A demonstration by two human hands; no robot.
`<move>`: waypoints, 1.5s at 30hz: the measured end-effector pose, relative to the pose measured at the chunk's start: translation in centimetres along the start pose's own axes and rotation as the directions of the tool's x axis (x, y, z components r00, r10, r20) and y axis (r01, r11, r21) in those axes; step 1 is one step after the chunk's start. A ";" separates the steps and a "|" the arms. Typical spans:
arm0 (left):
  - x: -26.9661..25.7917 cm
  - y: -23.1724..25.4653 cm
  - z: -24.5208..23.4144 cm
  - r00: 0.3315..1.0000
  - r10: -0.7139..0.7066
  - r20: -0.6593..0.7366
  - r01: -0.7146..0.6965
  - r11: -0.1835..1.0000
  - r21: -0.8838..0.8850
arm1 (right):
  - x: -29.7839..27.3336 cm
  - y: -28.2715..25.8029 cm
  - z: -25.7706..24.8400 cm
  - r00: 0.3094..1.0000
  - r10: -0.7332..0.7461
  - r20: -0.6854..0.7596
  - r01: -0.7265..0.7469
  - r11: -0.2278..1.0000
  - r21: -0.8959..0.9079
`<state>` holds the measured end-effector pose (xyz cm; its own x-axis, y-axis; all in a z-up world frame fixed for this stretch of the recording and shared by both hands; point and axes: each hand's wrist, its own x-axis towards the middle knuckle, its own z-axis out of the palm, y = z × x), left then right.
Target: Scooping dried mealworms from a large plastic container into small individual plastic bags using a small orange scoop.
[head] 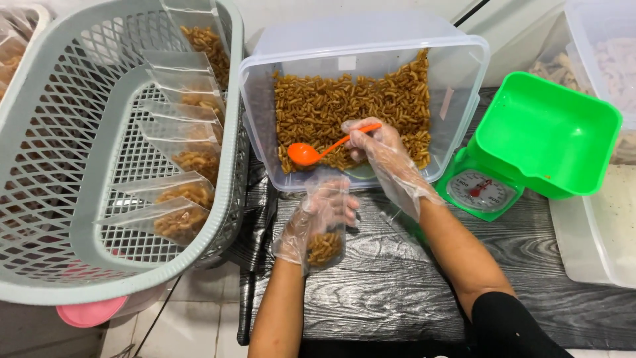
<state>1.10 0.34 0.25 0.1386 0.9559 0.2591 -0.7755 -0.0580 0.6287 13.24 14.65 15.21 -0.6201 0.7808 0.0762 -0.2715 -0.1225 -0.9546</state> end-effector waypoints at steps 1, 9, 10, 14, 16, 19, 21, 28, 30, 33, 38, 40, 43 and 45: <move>0.0 -0.1 0.1 1.000 -0.012 0.015 0.013 1.000 -0.016 | -0.5 -0.5 0.6 0.995 0.104 0.000 -0.104 0.994 -0.018; 0.0 0.5 1.1 0.999 -0.029 0.036 0.029 1.000 -0.008 | 0.8 2.7 1.9 0.948 0.317 -0.009 -0.317 0.949 0.009; 0.0 0.2 0.8 0.999 -0.024 0.029 0.024 1.000 0.017 | 1.3 3.5 1.7 0.957 0.287 -0.042 -0.286 0.958 0.033; -0.1 -0.4 -0.4 0.999 -0.031 0.019 0.030 0.999 0.027 | 1.7 2.3 1.3 0.964 0.212 -0.161 -0.206 0.977 0.055; 0.0 -0.7 -0.6 1.000 -0.024 0.013 0.023 1.000 0.014 | 2.2 2.2 0.6 0.963 0.196 -0.185 -0.186 0.980 0.067; 0.1 -0.8 -1.5 1.000 -0.020 0.019 0.020 0.999 -0.030 | 3.3 2.3 -0.8 0.962 0.160 -0.222 -0.149 0.987 0.066; 0.2 -0.6 -1.6 0.999 -0.023 0.029 0.025 0.998 -0.061 | 4.2 2.8 -1.9 0.962 0.141 -0.235 -0.132 0.990 0.053; 0.1 -0.4 -1.5 1.000 -0.010 -0.001 0.010 0.993 -0.117 | 3.2 1.5 -2.6 0.957 -0.130 -0.261 0.150 0.987 0.058; 0.2 -0.3 -1.4 1.000 -0.014 -0.002 0.013 0.990 -0.140 | 3.2 1.6 -2.9 0.944 -0.204 -0.260 0.225 0.973 0.054; 0.1 -0.1 -0.9 1.000 -0.004 -0.030 0.001 0.995 -0.098 | 2.6 0.7 -3.0 0.929 -0.317 -0.191 0.307 0.948 -0.080; 0.2 0.0 -0.6 0.997 0.035 -0.070 -0.036 0.999 -0.010 | 1.4 -0.6 -3.4 0.890 -0.453 0.060 0.455 0.870 -0.190; 0.1 0.0 -0.8 0.997 0.039 -0.074 -0.039 0.999 -0.007 | 0.0 -2.4 -2.6 0.890 -0.445 0.103 0.457 0.867 -0.200; 0.0 0.2 -0.9 0.996 0.044 -0.080 -0.043 0.999 0.013 | -1.5 -3.9 -1.9 0.871 -0.452 0.191 0.487 0.846 -0.218; -0.1 0.3 -1.1 0.995 0.046 -0.084 -0.044 0.999 0.027 | -2.2 -4.6 -1.9 0.854 -0.463 0.237 0.512 0.829 -0.226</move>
<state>0.15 0.58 -0.35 0.0505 0.9731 0.2247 -0.7640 -0.1073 0.6362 17.28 14.69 18.87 -0.5780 0.5787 0.5753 -0.3765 0.4364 -0.8172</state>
